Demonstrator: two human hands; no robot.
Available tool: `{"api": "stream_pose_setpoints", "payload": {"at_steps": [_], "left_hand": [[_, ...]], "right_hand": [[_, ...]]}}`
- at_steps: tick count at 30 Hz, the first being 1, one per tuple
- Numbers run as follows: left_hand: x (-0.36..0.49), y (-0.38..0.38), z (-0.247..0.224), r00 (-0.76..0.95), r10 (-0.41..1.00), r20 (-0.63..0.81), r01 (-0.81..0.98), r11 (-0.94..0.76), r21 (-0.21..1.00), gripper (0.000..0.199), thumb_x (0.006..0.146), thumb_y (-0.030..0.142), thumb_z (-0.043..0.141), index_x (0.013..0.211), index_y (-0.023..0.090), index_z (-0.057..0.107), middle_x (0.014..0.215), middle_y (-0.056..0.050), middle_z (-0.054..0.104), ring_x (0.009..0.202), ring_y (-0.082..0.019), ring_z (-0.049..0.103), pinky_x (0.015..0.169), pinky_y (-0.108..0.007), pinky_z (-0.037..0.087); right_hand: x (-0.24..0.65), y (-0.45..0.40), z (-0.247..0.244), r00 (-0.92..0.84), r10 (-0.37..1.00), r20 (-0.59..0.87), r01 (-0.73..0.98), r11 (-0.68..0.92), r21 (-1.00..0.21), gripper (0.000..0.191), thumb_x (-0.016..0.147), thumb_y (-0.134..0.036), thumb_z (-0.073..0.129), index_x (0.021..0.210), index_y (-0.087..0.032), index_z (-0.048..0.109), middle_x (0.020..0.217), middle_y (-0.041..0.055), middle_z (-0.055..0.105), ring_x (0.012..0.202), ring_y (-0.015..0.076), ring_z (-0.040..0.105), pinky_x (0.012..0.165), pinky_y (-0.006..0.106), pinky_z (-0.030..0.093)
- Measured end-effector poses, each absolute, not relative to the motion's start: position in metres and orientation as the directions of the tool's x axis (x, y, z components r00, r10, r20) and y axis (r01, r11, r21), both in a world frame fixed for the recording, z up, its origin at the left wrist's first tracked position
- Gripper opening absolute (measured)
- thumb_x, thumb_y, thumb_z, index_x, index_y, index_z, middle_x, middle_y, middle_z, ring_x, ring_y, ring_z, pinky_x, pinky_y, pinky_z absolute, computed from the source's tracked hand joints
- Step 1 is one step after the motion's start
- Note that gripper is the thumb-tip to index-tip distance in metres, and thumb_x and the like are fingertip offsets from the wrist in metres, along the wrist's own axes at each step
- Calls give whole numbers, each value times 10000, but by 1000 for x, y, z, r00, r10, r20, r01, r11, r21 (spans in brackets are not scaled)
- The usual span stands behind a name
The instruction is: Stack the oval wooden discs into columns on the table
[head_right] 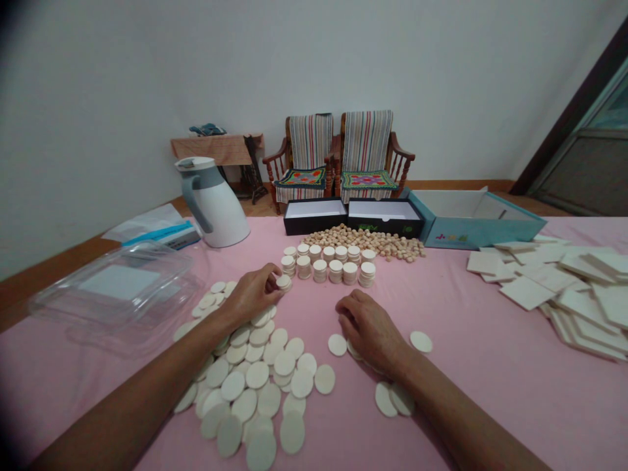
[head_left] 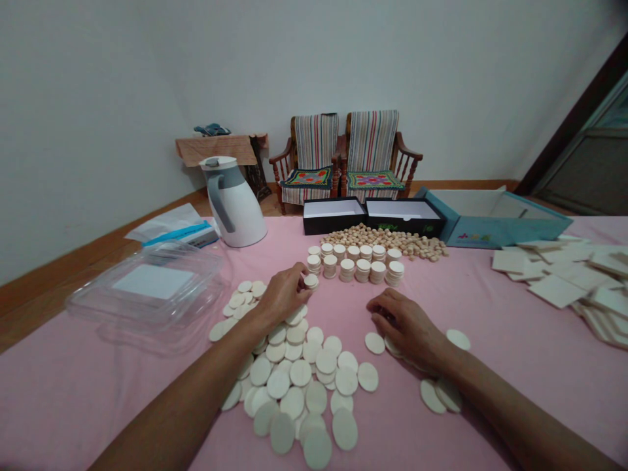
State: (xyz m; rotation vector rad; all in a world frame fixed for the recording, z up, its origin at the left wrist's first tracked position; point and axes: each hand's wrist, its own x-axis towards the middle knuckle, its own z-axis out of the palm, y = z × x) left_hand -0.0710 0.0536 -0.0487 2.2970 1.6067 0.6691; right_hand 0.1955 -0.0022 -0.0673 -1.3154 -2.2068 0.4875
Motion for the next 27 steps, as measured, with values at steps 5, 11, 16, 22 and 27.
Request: {"api": "stream_pose_setpoints", "payload": {"at_steps": [5, 11, 16, 22, 27], "left_hand": [[-71, 52, -48, 282, 934, 217, 819, -353, 452, 250, 711, 157, 609, 939, 215, 524, 761, 14, 652, 685, -155, 626, 605, -233, 447], [-72, 52, -47, 281, 926, 252, 832, -366, 417, 328, 719, 226, 647, 1024, 211, 525, 777, 10, 641, 691, -159, 611, 616, -245, 443], [-68, 46, -36, 338, 854, 395, 816, -475, 330, 237, 769, 257, 636, 983, 188, 561, 824, -15, 610, 728, -151, 571, 667, -261, 445], [-52, 28, -26, 539, 776, 327, 698, -629, 342, 61, 830, 212, 559, 816, 165, 596, 771, -27, 608, 718, -142, 559, 668, -253, 445], [-46, 22, -29, 623, 742, 245, 673, -669, 316, 74, 830, 208, 557, 862, 163, 607, 796, -36, 624, 741, -154, 571, 683, -265, 444]], "right_hand": [[195, -3, -64, -390, 886, 249, 702, 461, -542, 170, 836, -155, 456, 917, -176, 603, 866, 55, 553, 774, 164, 526, 709, 298, 414], [195, -3, -65, -396, 882, 253, 698, 469, -542, 182, 828, -148, 457, 921, -170, 612, 864, 61, 563, 774, 165, 526, 708, 302, 417], [195, -5, -57, -405, 885, 232, 674, 460, -579, 187, 821, -160, 470, 911, -173, 633, 849, 62, 584, 762, 167, 532, 694, 302, 420], [206, -13, -35, -561, 824, 78, 662, 503, -556, 257, 695, -186, 612, 952, -199, 613, 893, 48, 591, 811, 188, 517, 737, 319, 422], [203, -16, -40, -552, 831, 70, 698, 506, -507, 216, 676, -143, 599, 885, -198, 600, 871, 47, 590, 805, 186, 507, 732, 317, 409]]}}
